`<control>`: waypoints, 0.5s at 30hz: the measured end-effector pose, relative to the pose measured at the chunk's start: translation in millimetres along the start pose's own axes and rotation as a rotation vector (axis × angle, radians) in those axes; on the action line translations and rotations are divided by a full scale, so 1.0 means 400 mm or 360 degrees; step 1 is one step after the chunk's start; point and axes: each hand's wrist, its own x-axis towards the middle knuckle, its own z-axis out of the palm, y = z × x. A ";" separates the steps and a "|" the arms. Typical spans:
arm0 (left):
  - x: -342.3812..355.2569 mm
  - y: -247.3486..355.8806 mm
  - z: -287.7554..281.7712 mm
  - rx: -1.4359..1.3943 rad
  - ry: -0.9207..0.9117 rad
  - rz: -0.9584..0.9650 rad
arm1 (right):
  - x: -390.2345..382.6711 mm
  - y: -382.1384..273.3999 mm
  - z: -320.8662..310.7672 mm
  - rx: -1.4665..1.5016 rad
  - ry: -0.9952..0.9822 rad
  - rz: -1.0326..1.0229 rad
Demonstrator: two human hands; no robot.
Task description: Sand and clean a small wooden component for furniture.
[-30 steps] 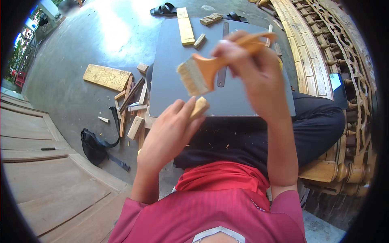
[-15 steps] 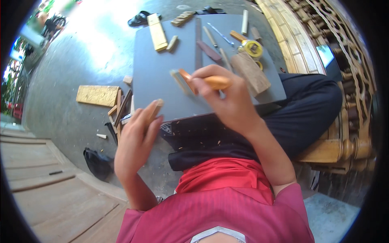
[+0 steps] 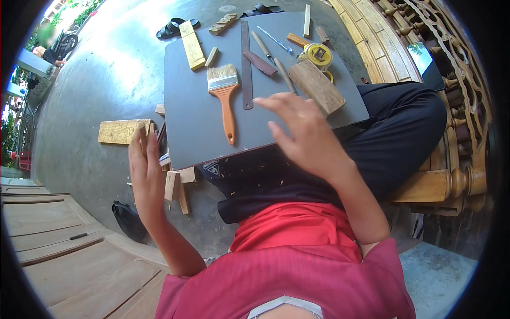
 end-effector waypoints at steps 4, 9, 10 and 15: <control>0.071 -0.170 0.018 0.0532 0.0042 -0.0147 | -0.034 0.056 -0.073 -0.0257 0.0226 0.0214; 0.083 -0.323 0.055 0.0811 -0.0089 -0.0333 | -0.082 0.112 -0.122 -0.0574 0.0339 0.0495; 0.084 -0.340 0.061 0.0819 -0.0083 -0.0326 | -0.090 0.120 -0.128 -0.0605 0.0339 0.0553; 0.078 -0.345 0.085 0.0917 0.0017 -0.0296 | -0.103 0.123 -0.129 -0.0627 0.0258 0.0702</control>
